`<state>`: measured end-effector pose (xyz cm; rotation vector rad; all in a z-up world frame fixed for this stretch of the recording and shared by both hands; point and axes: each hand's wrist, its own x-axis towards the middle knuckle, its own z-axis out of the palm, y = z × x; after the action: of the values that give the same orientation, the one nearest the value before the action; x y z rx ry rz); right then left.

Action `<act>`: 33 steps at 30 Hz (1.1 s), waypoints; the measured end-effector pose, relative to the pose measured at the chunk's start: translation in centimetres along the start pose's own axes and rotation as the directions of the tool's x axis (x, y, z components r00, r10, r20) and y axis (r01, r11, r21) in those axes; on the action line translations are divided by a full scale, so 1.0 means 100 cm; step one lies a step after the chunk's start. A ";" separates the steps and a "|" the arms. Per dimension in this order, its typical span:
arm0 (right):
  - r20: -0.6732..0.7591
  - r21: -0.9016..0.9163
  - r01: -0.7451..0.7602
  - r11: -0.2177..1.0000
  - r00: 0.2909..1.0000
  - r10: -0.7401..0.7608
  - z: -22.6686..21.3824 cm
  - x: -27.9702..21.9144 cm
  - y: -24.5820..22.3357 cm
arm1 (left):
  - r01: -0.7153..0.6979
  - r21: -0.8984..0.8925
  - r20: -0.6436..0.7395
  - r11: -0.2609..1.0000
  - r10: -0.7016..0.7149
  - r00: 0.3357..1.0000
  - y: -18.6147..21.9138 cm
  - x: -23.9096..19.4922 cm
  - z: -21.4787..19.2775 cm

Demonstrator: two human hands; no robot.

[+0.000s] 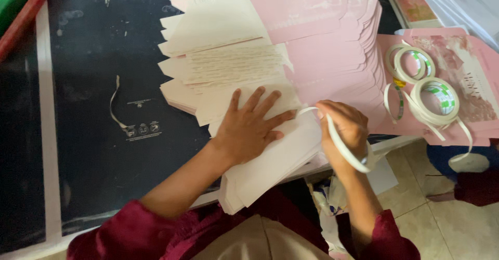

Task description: The person applies a white adhesive substance to the edges of a stack of pink paper sheets using a white applicator. They then lift and separate the sheets to reveal the applied adhesive.

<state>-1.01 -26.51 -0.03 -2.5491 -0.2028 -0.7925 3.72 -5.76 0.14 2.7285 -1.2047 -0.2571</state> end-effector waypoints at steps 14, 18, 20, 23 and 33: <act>0.494 0.490 -0.226 0.842 0.868 -0.055 -0.001 -0.035 -0.116 | -0.191 -0.454 0.082 0.871 0.254 0.964 -0.042 -0.039 -0.024; 0.421 0.152 0.122 0.981 0.890 -0.176 -0.001 -0.040 -0.118 | -0.254 -0.390 0.028 0.885 0.287 0.957 -0.050 -0.047 -0.004; 0.367 0.244 0.066 0.968 0.917 -0.155 -0.003 -0.037 -0.103 | -0.252 -0.369 0.033 0.895 0.284 0.958 -0.051 -0.045 0.000; 0.311 0.350 -0.091 0.932 0.950 -0.024 -0.016 -0.019 -0.078 | -0.247 -0.349 0.045 0.904 0.279 0.959 -0.051 -0.042 0.000; 0.191 0.357 -0.238 0.903 0.965 0.179 -0.002 -0.015 -0.033 | -0.187 -0.309 0.111 0.933 0.230 0.967 -0.045 -0.039 -0.002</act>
<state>-3.20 -23.69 0.52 -2.2163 -0.1131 -0.4244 4.42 0.19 -0.21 2.3382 -1.3576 -0.5690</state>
